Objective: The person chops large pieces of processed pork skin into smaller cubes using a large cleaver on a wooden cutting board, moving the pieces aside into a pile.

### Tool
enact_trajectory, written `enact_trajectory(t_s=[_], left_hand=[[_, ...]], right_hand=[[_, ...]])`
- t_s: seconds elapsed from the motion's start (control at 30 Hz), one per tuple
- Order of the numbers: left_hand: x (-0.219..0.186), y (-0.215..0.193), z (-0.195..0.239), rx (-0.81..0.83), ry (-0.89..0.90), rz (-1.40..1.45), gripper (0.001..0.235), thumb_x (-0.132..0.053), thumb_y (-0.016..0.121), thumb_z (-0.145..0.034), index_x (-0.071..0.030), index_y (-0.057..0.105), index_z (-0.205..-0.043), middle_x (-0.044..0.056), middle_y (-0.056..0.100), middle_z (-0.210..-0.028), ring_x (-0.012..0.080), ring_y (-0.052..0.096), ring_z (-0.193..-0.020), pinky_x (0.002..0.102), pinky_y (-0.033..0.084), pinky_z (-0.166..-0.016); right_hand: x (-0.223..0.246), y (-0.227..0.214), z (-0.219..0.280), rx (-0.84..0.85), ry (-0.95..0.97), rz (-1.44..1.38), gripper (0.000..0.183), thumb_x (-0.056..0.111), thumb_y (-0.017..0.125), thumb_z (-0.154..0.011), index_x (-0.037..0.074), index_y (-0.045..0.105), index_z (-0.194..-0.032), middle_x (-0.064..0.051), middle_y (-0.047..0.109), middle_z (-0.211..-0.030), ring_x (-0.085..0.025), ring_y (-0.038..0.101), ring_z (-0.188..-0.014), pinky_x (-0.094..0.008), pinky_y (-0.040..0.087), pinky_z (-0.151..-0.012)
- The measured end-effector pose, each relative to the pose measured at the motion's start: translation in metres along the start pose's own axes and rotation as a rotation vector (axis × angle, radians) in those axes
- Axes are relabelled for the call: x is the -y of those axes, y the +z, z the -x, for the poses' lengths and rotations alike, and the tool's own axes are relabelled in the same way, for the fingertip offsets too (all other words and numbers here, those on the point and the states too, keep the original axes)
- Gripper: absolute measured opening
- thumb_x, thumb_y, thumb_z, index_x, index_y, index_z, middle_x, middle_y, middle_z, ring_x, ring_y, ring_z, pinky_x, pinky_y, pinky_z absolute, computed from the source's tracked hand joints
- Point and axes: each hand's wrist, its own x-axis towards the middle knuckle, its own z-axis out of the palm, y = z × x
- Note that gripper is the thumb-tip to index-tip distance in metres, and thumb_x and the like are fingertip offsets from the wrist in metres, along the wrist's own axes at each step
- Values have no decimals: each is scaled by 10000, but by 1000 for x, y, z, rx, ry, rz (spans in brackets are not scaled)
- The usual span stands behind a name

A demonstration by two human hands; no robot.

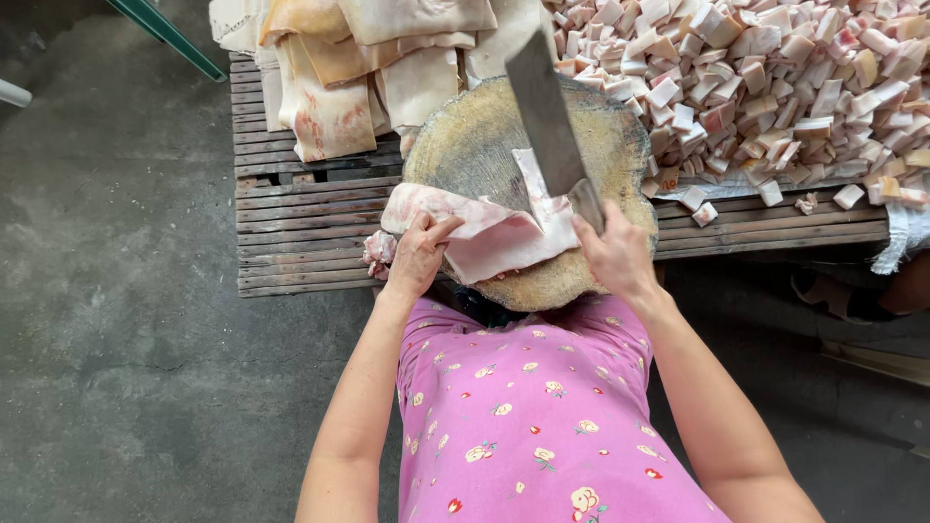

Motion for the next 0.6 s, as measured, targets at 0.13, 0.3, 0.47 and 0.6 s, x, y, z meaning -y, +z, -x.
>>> enact_trajectory(t_s=[0.13, 0.3, 0.47, 0.6], left_hand=[[1, -2, -6, 14, 9, -4, 431, 17, 700, -841, -175, 723, -1227, 109, 548, -930, 298, 618, -868, 413, 533, -800], [-4, -6, -8, 43, -56, 23, 402, 1, 693, -864, -175, 724, -1225, 108, 541, -924, 285, 612, -863, 411, 531, -803], [-4, -8, -10, 19, -83, 34, 394, 12, 677, -882, -174, 732, -1225, 98, 543, -926, 273, 612, -874, 401, 527, -822], [7, -3, -28, -41, -98, 72, 400, 26, 646, -885, -153, 730, -1234, 122, 545, -953, 290, 608, -899, 404, 523, -859]], right_hand=[[-10, -15, 48, -238, -241, -71, 360, 323, 588, -1063, -9, 505, -1175, -82, 620, -625, -128, 636, -518, -324, 515, -462], [-51, 41, 62, -60, -28, 285, 356, 284, 602, -1019, -12, 467, -1166, -312, 667, -734, -493, 689, -699, -556, 542, -607], [-84, 46, 62, 37, 86, 256, 356, 309, 627, -998, -4, 502, -1111, -320, 680, -768, -522, 676, -764, -576, 534, -660], [-71, 22, 64, 96, 341, 76, 341, 342, 634, -989, 13, 591, -1067, -232, 669, -646, -344, 695, -572, -461, 531, -526]])
